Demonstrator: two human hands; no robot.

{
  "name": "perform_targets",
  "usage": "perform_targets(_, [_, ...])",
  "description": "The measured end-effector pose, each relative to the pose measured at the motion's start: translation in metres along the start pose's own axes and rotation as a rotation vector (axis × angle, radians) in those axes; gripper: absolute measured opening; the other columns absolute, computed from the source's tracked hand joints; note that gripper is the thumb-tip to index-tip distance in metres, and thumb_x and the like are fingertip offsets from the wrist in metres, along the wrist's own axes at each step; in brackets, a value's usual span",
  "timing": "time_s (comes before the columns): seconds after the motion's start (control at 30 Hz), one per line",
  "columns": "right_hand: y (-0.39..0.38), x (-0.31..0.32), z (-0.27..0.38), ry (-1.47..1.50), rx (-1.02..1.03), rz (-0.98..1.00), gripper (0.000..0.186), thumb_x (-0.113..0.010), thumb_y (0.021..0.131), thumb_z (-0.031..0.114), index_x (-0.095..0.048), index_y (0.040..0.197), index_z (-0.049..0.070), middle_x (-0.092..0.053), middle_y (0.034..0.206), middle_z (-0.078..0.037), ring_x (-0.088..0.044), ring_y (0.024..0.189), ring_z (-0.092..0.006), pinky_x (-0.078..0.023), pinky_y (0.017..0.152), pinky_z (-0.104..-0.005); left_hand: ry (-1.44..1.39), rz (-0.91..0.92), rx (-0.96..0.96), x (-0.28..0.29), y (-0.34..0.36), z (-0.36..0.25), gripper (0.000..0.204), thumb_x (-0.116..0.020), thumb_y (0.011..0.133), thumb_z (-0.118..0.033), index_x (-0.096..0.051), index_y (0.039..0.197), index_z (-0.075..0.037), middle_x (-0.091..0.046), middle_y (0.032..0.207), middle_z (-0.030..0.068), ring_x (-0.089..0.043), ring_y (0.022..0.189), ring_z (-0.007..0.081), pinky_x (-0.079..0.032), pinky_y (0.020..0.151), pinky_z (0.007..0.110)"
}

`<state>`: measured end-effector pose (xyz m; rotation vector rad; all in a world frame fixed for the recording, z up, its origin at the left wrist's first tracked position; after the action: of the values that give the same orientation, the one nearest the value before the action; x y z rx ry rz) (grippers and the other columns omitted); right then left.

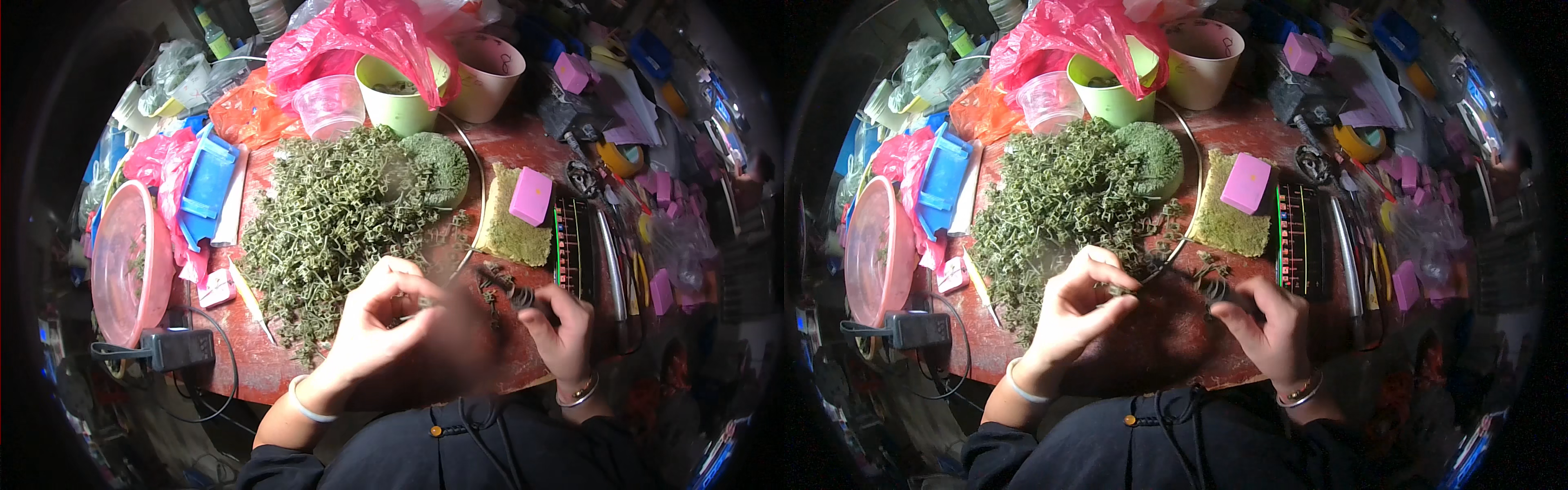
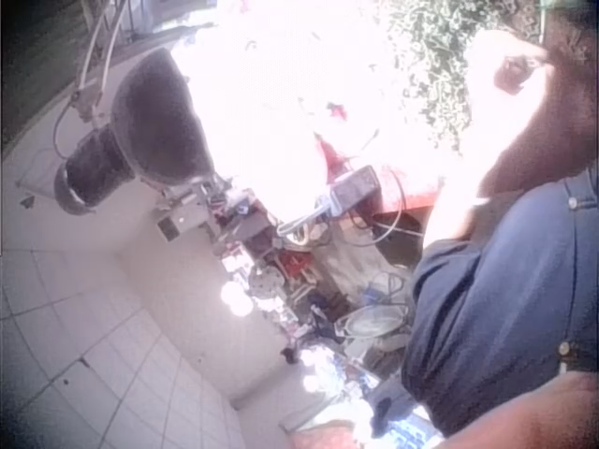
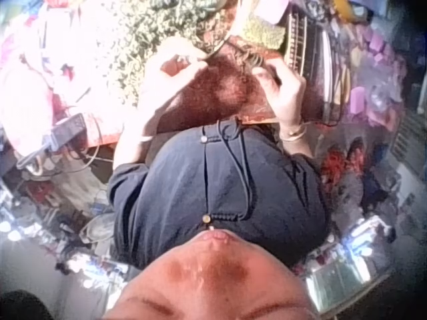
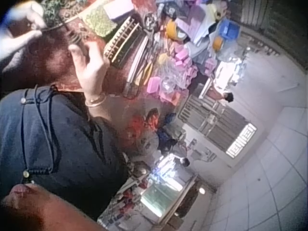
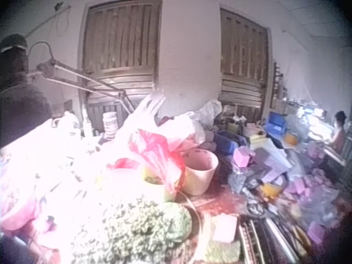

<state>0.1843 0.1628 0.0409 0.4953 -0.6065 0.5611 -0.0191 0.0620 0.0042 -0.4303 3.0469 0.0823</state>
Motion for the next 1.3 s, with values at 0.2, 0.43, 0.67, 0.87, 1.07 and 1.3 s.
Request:
perform_targets(0.2, [0.030,-0.048,-0.006,0.050,0.019,0.058,0.027,-0.077,0.083,0.015,-0.054,0.092,0.004,-0.063,0.078,-0.014,-0.066,0.069,-0.0350,-0.050,0.057,-0.0426,-0.476,-0.086,0.304,0.005,0.001,0.004,0.013,-0.065,0.093,-0.009,-0.056,0.100,-0.004,-0.060,0.096,0.0077,-0.059,0.078,0.0119,-0.046,0.053,0.021])
perform_targets(0.43, [0.049,-0.076,0.008,-0.184,0.218,0.141,0.030,-0.073,0.080,0.007,-0.055,0.103,-0.002,-0.063,0.089,-0.019,-0.064,0.076,-0.0376,-0.052,0.067,-0.0420,-0.516,-0.083,0.442,0.007,-0.004,0.016,0.019,-0.071,0.093,-0.015,-0.054,0.085,-0.011,-0.053,0.072,-0.0045,-0.045,0.059,0.0031,-0.032,0.051,0.018])
perform_targets(0.67, [0.049,-0.062,0.003,-0.062,0.100,0.145,0.027,-0.070,0.079,0.008,-0.052,0.098,0.002,-0.059,0.085,-0.018,-0.063,0.073,-0.0385,-0.051,0.064,-0.0452,-0.450,-0.043,0.386,0.005,-0.002,0.017,0.016,-0.071,0.091,-0.009,-0.056,0.094,-0.009,-0.054,0.078,-0.0041,-0.045,0.061,0.0027,-0.035,0.054,0.018])
perform_targets(0.87, [0.034,-0.048,0.010,0.535,-0.242,0.287,0.027,-0.071,0.078,-0.008,-0.053,0.089,0.008,-0.061,0.091,0.002,-0.036,0.059,0.0041,-0.029,0.053,-0.0152,-0.301,0.052,0.252,0.001,-0.001,0.016,0.041,-0.072,0.089,-0.006,-0.055,0.126,-0.005,-0.062,0.100,0.0012,-0.051,0.077,0.0041,-0.044,0.070,0.019])
perform_targets(1.07, [0.029,-0.044,0.020,0.779,-0.168,0.350,0.023,-0.072,0.081,-0.007,-0.054,0.085,0.007,-0.056,0.082,0.006,-0.036,0.057,0.0025,-0.034,0.056,-0.0162,-0.352,0.241,0.329,-0.016,-0.002,0.009,0.044,-0.076,0.086,-0.004,-0.061,0.127,0.000,-0.066,0.115,0.0045,-0.057,0.089,0.0073,-0.048,0.083,0.024])
perform_targets(1.3, [0.017,-0.039,0.011,0.651,-0.253,0.247,0.020,-0.075,0.083,0.000,-0.059,0.093,0.005,-0.061,0.083,0.004,-0.044,0.061,0.0019,-0.036,0.055,-0.0168,-0.222,0.157,0.204,-0.003,-0.002,0.015,0.023,-0.073,0.087,-0.001,-0.061,0.106,-0.004,-0.067,0.110,0.0073,-0.056,0.084,0.0066,-0.049,0.078,0.024])
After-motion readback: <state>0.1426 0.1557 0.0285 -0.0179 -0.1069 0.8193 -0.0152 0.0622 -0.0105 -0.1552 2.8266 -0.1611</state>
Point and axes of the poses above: each hand's wrist, its own y-axis towards the middle knuckle, its own x-axis out of the back of the hand, z = x × y, the point moved 6 cm from there along y, towards the middle knuckle
